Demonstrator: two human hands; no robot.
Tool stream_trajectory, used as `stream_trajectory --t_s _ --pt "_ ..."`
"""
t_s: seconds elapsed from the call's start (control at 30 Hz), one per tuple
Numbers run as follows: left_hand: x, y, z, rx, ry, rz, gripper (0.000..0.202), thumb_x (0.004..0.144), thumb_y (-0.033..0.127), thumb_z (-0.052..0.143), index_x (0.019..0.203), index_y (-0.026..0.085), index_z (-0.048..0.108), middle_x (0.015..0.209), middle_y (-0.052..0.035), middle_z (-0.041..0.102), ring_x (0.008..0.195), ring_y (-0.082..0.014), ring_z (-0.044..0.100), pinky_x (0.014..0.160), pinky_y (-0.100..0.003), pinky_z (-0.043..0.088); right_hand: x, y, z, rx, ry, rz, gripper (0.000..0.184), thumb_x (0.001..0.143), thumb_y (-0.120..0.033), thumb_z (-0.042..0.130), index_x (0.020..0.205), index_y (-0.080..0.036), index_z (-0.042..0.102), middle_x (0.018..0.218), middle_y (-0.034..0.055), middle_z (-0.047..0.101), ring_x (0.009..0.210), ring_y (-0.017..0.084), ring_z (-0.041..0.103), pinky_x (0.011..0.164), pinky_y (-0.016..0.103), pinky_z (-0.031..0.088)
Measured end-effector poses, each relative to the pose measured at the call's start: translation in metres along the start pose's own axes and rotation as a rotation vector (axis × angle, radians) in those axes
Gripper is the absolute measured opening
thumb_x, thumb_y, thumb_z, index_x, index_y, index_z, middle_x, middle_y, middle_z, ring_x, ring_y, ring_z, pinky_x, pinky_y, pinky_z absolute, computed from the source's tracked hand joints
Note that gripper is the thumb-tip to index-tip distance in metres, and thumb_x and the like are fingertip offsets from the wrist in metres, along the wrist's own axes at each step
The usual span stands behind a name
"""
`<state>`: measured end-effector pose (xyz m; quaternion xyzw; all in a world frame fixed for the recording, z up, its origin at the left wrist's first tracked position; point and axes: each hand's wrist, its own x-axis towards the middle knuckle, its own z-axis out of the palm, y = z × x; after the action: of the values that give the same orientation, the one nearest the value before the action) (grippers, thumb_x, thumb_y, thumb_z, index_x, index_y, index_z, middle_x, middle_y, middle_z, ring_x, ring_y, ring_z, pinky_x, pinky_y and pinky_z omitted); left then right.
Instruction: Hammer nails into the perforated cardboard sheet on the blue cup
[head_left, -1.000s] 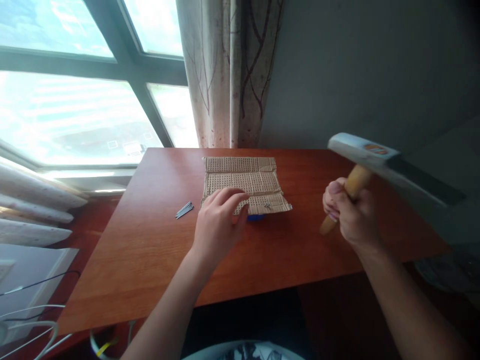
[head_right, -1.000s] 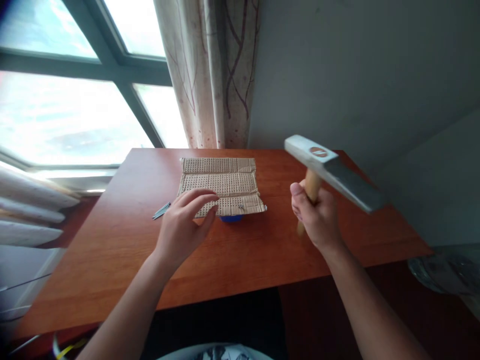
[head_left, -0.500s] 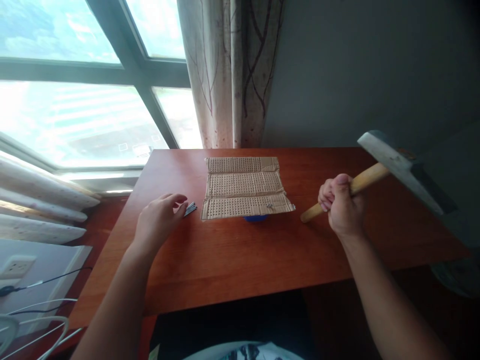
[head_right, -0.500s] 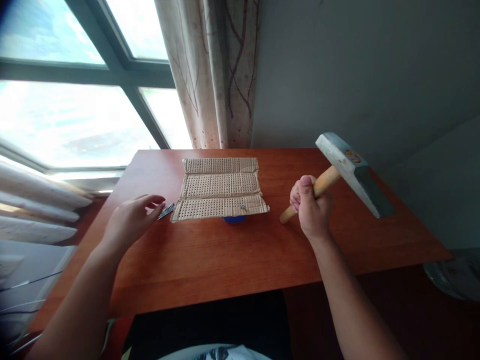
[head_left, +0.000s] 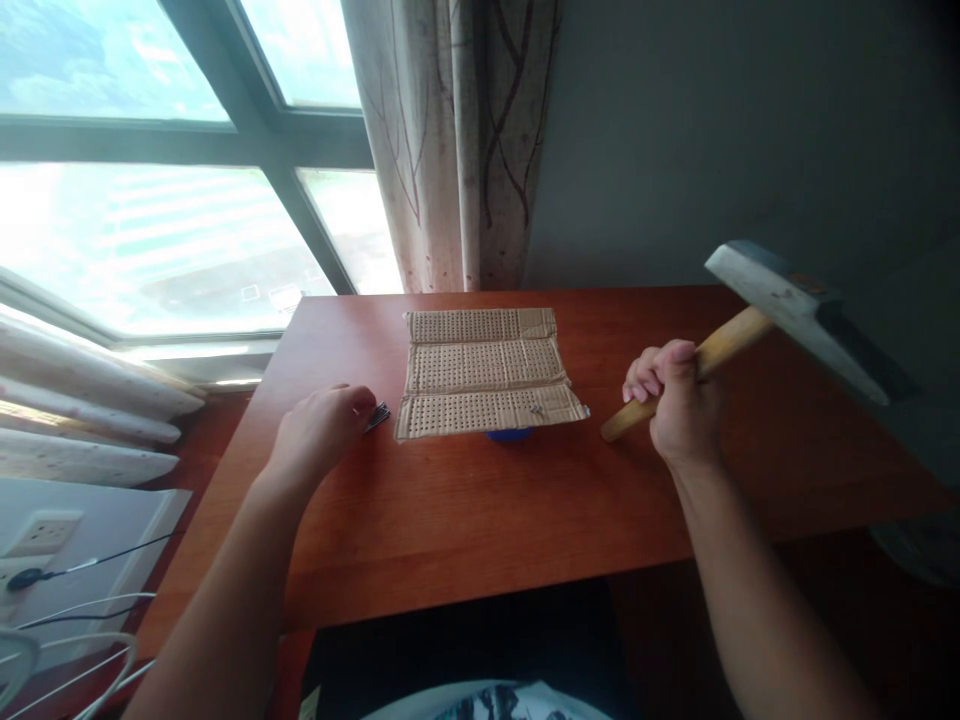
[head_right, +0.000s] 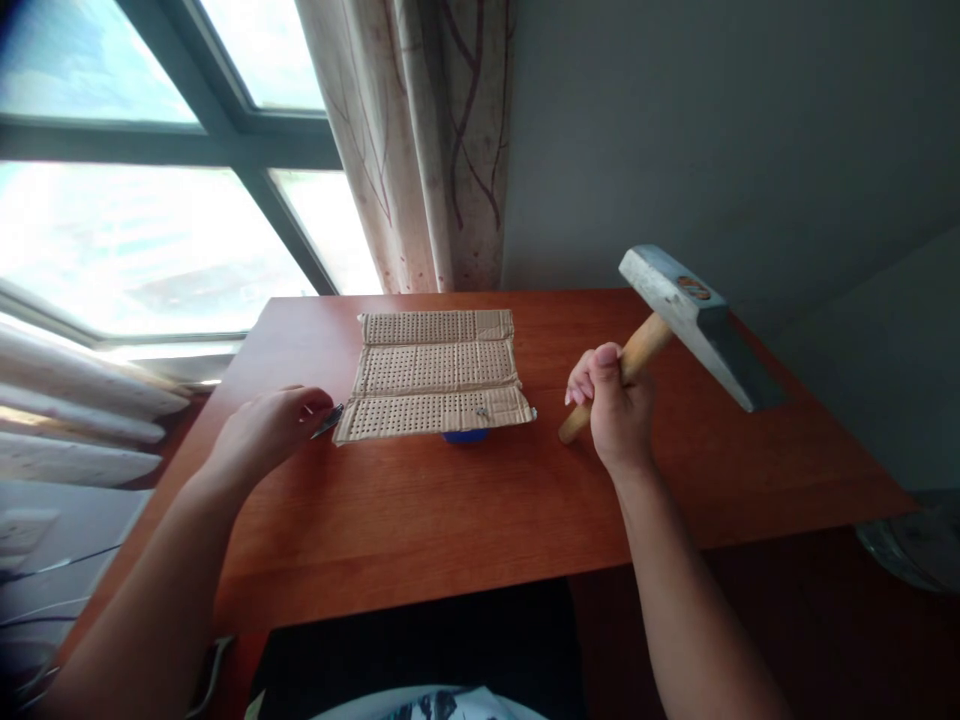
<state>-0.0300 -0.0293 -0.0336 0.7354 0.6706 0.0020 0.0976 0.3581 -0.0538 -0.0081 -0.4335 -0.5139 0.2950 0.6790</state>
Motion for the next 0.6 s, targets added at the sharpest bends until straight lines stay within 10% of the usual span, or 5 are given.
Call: stream_trajectory --t_s 0.37,0.6 --pt "0.004 0.008 -0.007 0.194 0.046 -0.008 0.029 0.088 0.033 0.045 0.085 0.021 0.071 0.085 -0.0127 0.072 0.073 -0.0296 0.066 0.056 -0.033 0.039 -0.002 0.000 0.001 0.012 0.022 0.065 0.057 0.090 -0.059 0.058 0.055 -0.023 0.030 0.047 -0.0073 0.026 0.036 0.006 0.026 0.035 0.024 0.016" --pt "-0.020 0.042 -0.032 -0.765 0.533 -0.064 0.019 0.076 0.031 0.073 0.091 0.019 0.070 0.082 -0.0019 0.073 0.077 -0.0185 0.071 0.074 -0.031 0.056 -0.003 -0.001 0.004 0.014 0.003 0.053 0.057 0.090 -0.058 0.058 0.054 -0.022 0.031 0.047 -0.0070 0.027 0.037 0.006 0.026 0.036 0.025 0.016"
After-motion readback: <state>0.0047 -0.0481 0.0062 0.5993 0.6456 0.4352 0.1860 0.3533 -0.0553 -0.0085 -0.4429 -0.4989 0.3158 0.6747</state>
